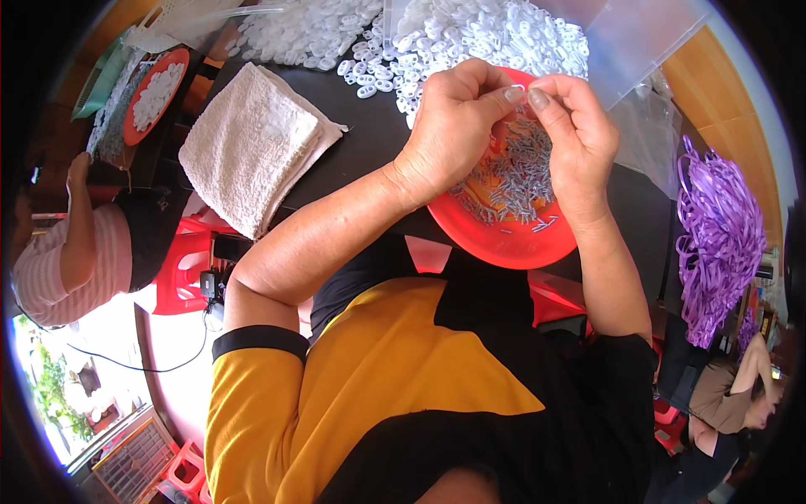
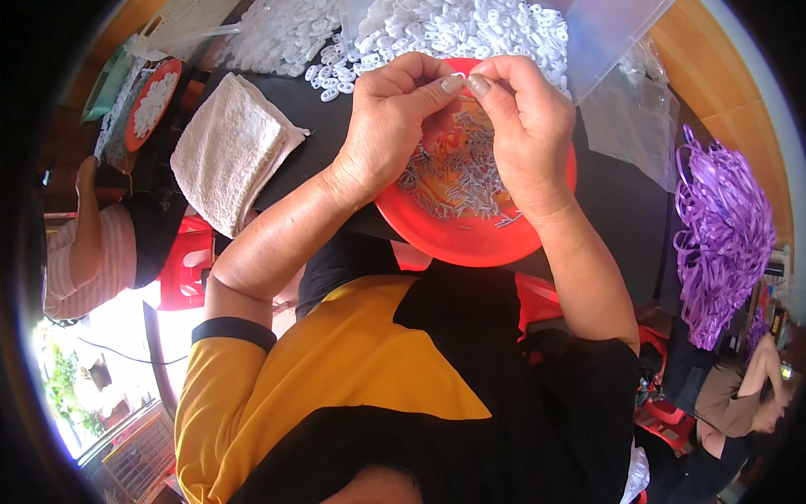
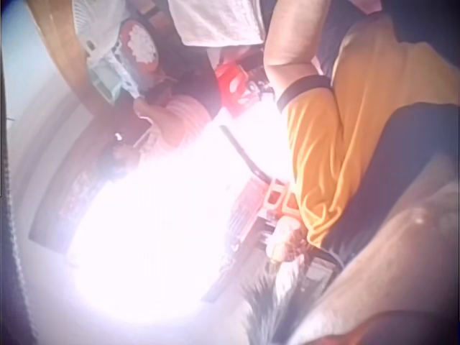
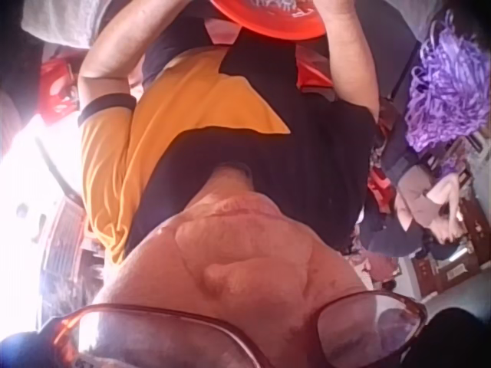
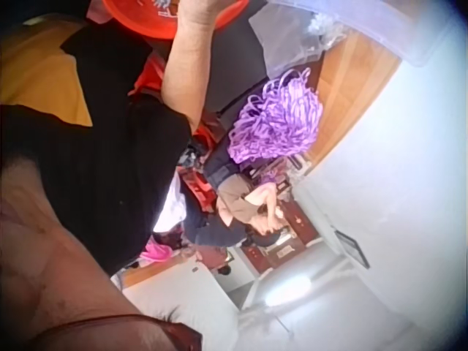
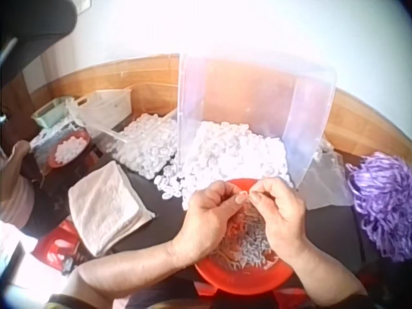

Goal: The person is manually inserting small white plastic ring-like parts into a purple fabric or garment fringe.

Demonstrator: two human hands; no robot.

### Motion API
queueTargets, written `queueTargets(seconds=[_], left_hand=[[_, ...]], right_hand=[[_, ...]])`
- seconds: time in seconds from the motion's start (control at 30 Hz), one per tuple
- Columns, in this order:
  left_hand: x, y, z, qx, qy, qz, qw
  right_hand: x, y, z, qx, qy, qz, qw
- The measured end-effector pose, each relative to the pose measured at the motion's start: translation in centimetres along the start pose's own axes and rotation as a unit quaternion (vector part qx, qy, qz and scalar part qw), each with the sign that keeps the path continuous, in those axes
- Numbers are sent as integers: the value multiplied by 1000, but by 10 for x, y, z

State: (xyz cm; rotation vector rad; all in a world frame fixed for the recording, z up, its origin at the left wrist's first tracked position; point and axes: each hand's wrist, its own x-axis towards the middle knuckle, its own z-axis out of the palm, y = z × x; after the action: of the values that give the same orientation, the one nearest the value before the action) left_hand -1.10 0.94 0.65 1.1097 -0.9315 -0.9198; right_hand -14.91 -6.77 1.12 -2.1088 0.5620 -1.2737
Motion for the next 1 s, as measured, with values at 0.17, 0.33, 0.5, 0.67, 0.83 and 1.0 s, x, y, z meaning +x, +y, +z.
queueTargets(seconds=[0.17, 0.33, 0.5, 0.67, 0.83, 1.0], left_hand=[[-2, 1, -1, 28, 6, 20, 999], [-2, 4, -3, -59, -8, -21, 998], [1, 7, -5, -42, 0, -45, 998], [1, 6, -6, -52, -15, -44, 998], [1, 7, -9, -35, -14, -51, 998], [0, 1, -4, -4, -9, -12, 1000]], right_hand=[[-3, -5, 4, 8, -28, 30, 999], [-3, -4, 5, 56, -35, 63, 996], [0, -4, 4, 64, -13, 65, 996], [0, -3, 1, 31, -18, 61, 998], [0, -5, 1, 26, -30, 52, 998], [-2, -10, 3, 25, -52, 87, 994]])
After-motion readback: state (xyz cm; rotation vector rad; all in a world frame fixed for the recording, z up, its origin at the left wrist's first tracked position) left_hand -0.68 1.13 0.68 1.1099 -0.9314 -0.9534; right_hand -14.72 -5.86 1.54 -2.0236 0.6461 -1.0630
